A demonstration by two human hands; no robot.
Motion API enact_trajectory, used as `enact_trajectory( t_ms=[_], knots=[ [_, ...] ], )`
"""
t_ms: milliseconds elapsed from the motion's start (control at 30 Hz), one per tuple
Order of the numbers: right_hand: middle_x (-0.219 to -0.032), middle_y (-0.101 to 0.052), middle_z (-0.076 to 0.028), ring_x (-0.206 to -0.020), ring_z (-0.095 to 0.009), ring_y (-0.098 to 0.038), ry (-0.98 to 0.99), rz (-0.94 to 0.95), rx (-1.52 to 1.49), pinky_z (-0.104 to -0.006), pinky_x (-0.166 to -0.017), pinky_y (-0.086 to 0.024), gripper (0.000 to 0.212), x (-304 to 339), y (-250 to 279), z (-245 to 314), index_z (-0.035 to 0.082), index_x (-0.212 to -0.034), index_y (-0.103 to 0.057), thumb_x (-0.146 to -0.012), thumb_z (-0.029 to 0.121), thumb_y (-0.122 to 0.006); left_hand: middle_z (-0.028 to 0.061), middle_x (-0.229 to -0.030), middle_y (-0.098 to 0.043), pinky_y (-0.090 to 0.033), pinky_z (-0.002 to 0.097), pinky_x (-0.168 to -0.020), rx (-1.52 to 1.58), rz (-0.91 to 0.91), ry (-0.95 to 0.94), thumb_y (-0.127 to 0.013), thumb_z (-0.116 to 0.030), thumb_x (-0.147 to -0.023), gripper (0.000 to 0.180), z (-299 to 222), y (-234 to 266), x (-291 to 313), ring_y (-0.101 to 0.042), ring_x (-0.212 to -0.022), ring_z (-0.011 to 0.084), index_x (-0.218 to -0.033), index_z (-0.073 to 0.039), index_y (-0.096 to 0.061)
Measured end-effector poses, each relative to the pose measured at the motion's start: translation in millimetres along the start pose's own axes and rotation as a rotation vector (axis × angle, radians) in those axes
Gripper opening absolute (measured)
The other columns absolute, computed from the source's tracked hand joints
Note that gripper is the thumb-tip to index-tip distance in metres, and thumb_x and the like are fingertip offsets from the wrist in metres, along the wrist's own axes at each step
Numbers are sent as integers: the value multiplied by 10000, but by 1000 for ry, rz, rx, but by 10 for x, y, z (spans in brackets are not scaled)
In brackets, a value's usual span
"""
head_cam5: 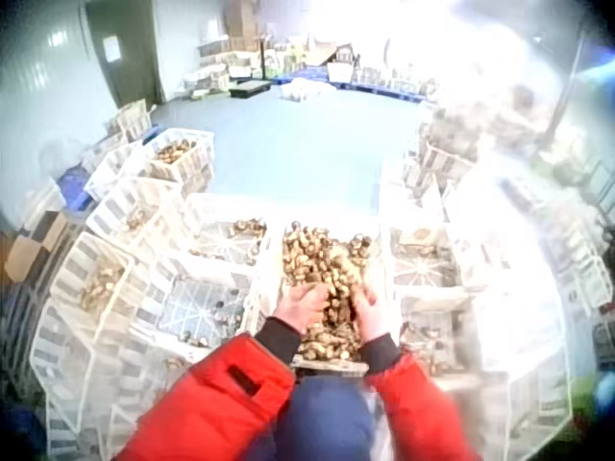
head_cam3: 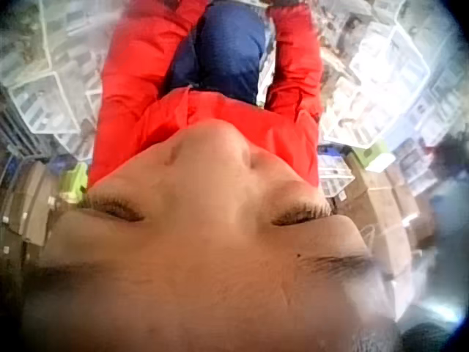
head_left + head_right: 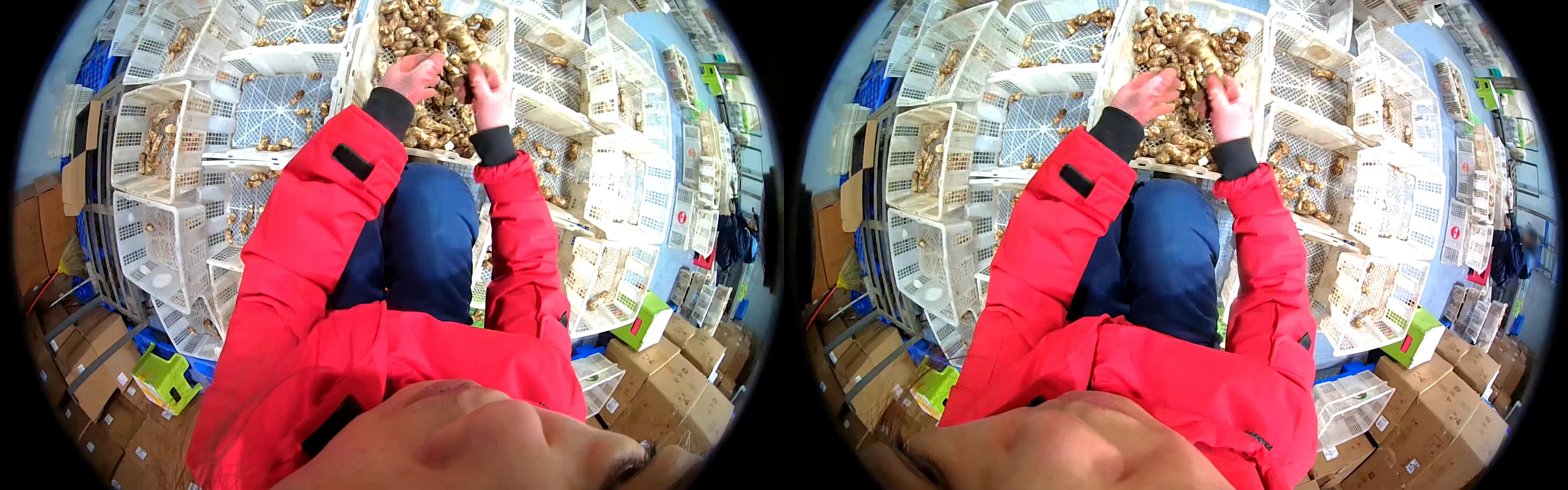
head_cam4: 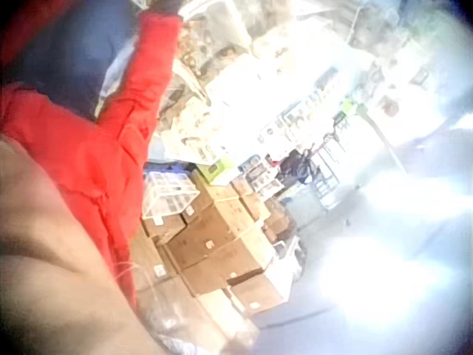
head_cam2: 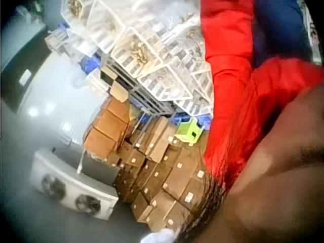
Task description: The person sorts ginger roots by hand, picking them up from a large crate and placing them into smaller white plastic crates while sitting on the floor.
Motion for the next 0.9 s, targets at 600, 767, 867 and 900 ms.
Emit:
enact_trajectory(
  t_ms=[600, 767, 867, 900],
  knots=[
    [-806, -583, -100, -608, -143, -564, -372, 293, -196, -224, -558, -454, 415, 551, -310, 107, 6, -1066, -469, -837, 352, -448, 210, -941, -557, -481, 366, -745, 301, 21, 34, -437, -156, -833, 260, -99, 71, 92, -573, -840, 290, -968, 64, -471],
    [-832, -592, -145, -600, -162, -581, -496, 378, -222, -238, -542, -478, 458, 491, -478, 82, -1, -1097, -436, -838, 376, -435, 113, -973, -566, -447, 281, -750, 37, 147, -119, -409, -231, -849, 296, -169, 84, 25, -572, -813, 188, -992, 6, -516],
    [-912, -579, -150, -674, -181, -582, -344, 421, -219, -246, -570, -471, 540, 457, -563, 174, 21, -1196, -334, -817, 380, -471, 76, -1019, -534, -450, 270, -736, 52, 179, -49, -425, -276, -837, 330, -102, 6, 22, -562, -809, 184, -1041, -26, -495],
    [-932, -576, -153, -683, -188, -584, -317, 400, -217, -247, -575, -474, 551, 418, -597, 147, 30, -1222, -307, -815, 356, -485, 86, -1045, -524, -419, 283, -808, -26, 147, 3, -435, -287, -831, 359, -66, 37, 10, -522, -918, 177, -1086, -35, -464]
  ],
)
Point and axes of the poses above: each hand's wrist, its own x-axis away from the middle knuckle, its own y-axis out of the back of the hand, z = x × y, the point moved 8 cm from there along -x, towards the middle knuckle
